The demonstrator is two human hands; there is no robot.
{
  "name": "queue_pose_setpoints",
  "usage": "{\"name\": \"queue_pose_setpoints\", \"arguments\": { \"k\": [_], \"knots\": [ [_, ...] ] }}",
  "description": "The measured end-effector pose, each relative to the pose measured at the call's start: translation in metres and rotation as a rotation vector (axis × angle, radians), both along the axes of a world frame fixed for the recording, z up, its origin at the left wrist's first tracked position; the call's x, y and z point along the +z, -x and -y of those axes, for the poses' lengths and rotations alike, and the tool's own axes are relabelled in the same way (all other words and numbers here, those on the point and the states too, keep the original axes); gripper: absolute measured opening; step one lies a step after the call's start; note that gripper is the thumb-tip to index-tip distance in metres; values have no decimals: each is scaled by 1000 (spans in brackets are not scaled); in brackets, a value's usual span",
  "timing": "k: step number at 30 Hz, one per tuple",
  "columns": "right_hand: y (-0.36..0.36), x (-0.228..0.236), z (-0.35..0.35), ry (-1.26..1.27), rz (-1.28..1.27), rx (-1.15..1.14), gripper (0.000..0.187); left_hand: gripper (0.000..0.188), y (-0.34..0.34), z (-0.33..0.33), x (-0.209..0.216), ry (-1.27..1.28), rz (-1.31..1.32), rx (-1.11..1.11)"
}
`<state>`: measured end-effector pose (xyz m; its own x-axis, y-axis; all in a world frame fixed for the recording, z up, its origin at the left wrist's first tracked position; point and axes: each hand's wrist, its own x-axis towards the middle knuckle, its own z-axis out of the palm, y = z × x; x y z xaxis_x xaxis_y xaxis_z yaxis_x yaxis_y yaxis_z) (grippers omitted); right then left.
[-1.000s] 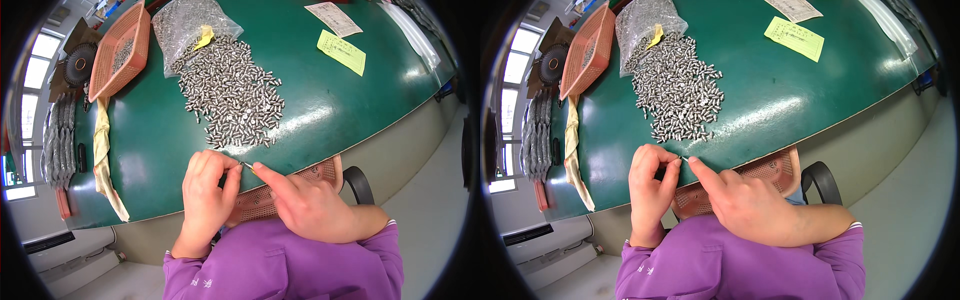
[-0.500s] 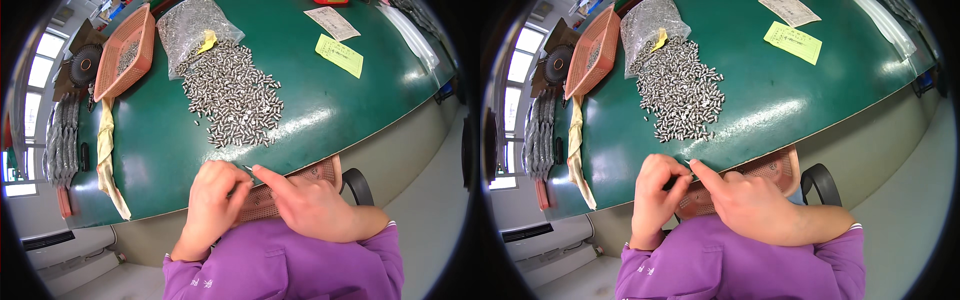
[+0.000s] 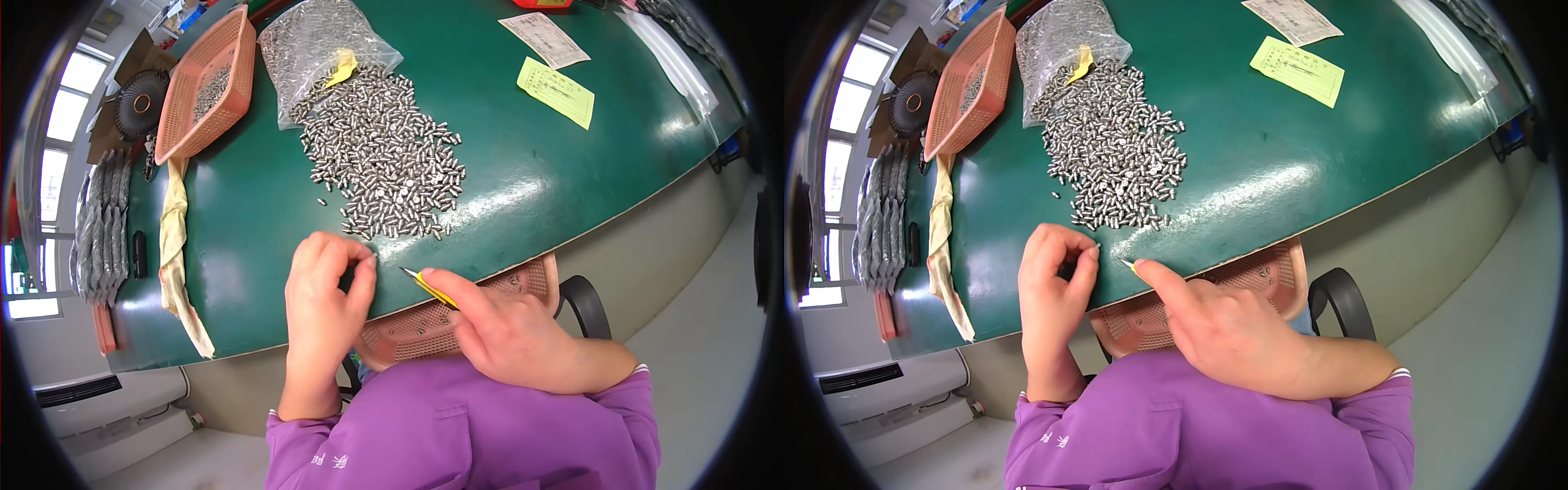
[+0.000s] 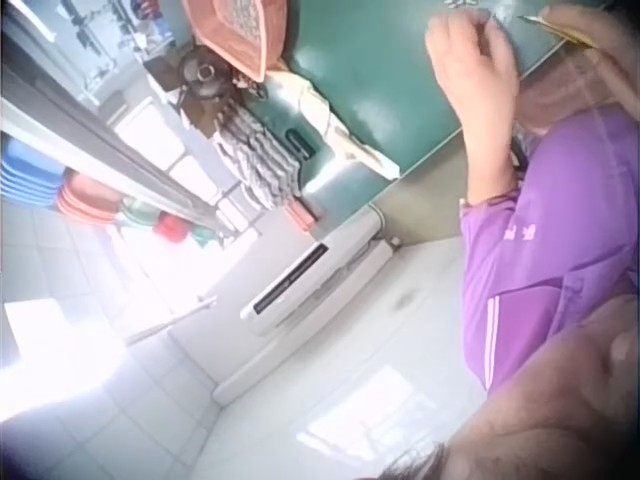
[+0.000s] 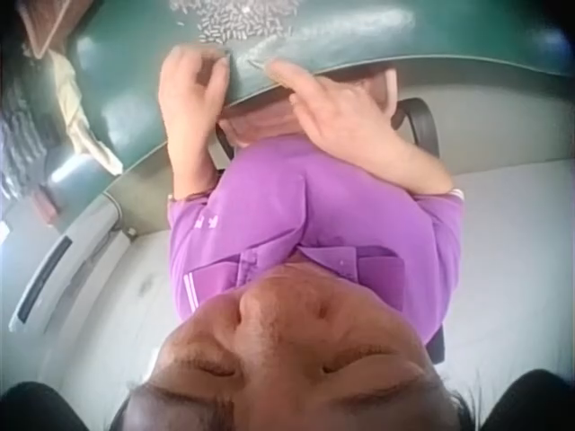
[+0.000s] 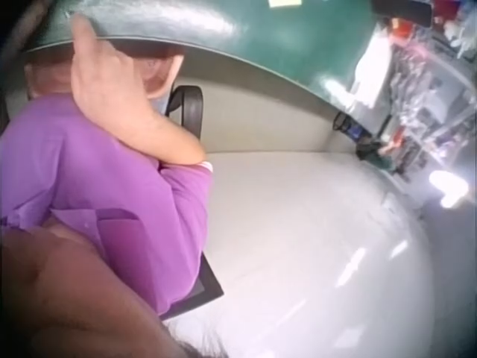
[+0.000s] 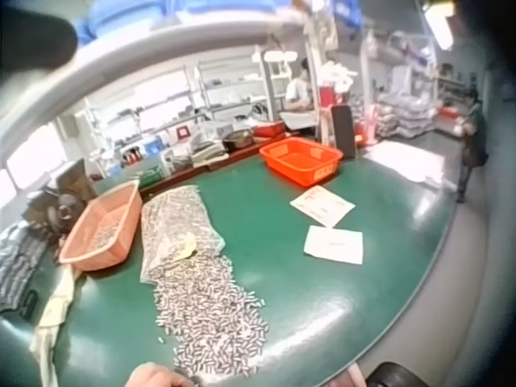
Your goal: Inspecting and cleaning small metal components on a workbench using a utility knife.
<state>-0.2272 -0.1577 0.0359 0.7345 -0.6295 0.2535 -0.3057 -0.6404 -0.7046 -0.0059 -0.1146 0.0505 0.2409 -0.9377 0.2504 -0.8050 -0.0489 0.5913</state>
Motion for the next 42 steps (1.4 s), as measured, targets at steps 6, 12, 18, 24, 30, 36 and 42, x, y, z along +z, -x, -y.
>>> {"name": "queue_pose_setpoints", "arguments": {
  "k": [6,12,18,24,30,36,42],
  "knots": [
    [-4,11,-1,9,-66,-21,55,17,11,-6,0,30,-7,-69],
    [-5,17,-1,-19,-98,-3,57,18,11,-7,-4,49,-11,-64],
    [-6,14,-1,-39,-74,1,60,19,13,-7,-6,70,-4,-51],
    [-6,28,6,-1,-191,109,60,19,12,-6,-6,90,10,-66],
    [-7,30,8,85,-194,144,62,19,13,-6,-6,81,1,-59],
    [-4,17,3,-8,-60,46,54,15,11,-10,4,22,-17,-103],
    [1,10,5,-19,-20,-20,53,12,-1,5,1,115,132,-8]
  ]
}}
